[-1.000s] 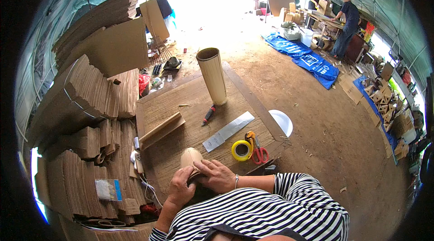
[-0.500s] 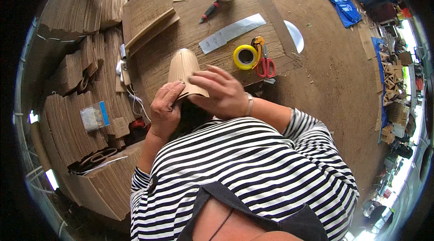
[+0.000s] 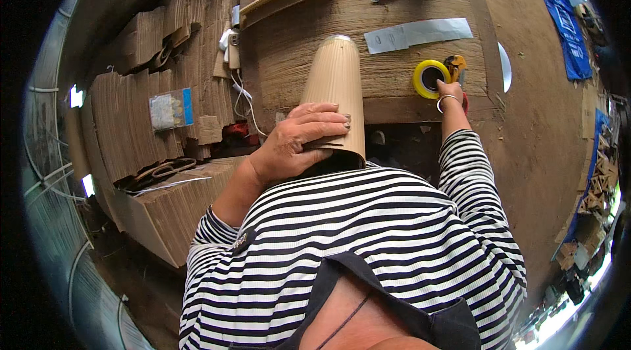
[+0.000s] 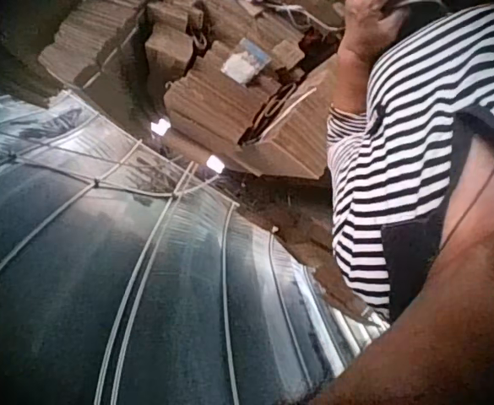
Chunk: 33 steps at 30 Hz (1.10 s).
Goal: The person rolls a flat corrugated cardboard sheet into a cylindrical tube and secures the seam with yellow tape. They then insert a dark circular base into the bottom of the tube and continue to adjust and tape the assembly. The person works at a wooden table in a workshop with other workers visible in the background.
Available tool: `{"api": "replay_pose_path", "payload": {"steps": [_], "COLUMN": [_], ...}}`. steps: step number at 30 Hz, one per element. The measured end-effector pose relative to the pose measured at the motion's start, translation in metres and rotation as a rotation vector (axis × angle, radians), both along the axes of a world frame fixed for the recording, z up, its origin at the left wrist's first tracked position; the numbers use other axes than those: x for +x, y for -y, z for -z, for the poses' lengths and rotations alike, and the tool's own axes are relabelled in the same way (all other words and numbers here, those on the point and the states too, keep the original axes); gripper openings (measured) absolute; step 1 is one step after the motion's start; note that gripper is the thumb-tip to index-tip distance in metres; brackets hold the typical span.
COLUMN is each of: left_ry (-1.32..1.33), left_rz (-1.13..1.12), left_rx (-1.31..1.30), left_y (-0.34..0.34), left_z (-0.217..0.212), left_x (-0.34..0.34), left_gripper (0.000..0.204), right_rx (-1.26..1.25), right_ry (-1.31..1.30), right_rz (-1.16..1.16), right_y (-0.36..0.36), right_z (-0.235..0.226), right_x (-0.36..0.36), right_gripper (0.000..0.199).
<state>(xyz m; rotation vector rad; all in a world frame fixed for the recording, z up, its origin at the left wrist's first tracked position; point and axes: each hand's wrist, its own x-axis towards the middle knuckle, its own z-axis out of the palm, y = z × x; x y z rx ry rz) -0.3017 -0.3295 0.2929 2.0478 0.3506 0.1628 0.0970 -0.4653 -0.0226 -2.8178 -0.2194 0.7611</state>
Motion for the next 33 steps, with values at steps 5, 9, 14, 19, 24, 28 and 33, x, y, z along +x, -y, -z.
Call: {"api": "replay_pose_path", "payload": {"steps": [5, 9, 14, 19, 24, 28, 33], "left_ry": [0.028, -0.024, -0.103, -0.085, -0.061, -0.002, 0.046], "left_rz": [0.046, 0.067, 0.069, -0.225, -0.371, -0.395, -0.489], "left_rx": [-0.237, -0.183, -0.145, -0.673, -0.941, -1.120, -1.085], "left_y": [-0.029, -0.050, -0.065, -0.065, -0.063, -0.059, -0.060], "left_z": [0.025, 0.048, 0.066, 0.064, 0.043, 0.033, 0.041], "left_x": [-0.008, 0.003, 0.016, 0.040, 0.060, 0.059, 0.047], "left_gripper": [0.053, 0.052, 0.046, 0.053, 0.055, 0.047, 0.030], "right_rx": [0.047, 0.463, 1.159, 1.207, 1.128, 1.056, 0.947], "right_ry": [-0.173, -0.389, -1.038, -0.931, -0.601, -0.049, 0.174], "right_rz": [-0.046, -0.077, 0.028, -0.190, -0.566, -0.920, -1.157], "right_y": [-0.018, 0.005, 0.031, 0.006, -0.014, -0.023, -0.038], "right_z": [-0.047, -0.098, -0.171, -0.234, -0.258, -0.261, -0.289], "right_x": [0.005, -0.003, -0.062, -0.086, -0.100, -0.127, -0.138], "right_gripper": [0.053, 0.040, 0.052, 0.066, 0.064, 0.067, 0.084]}}
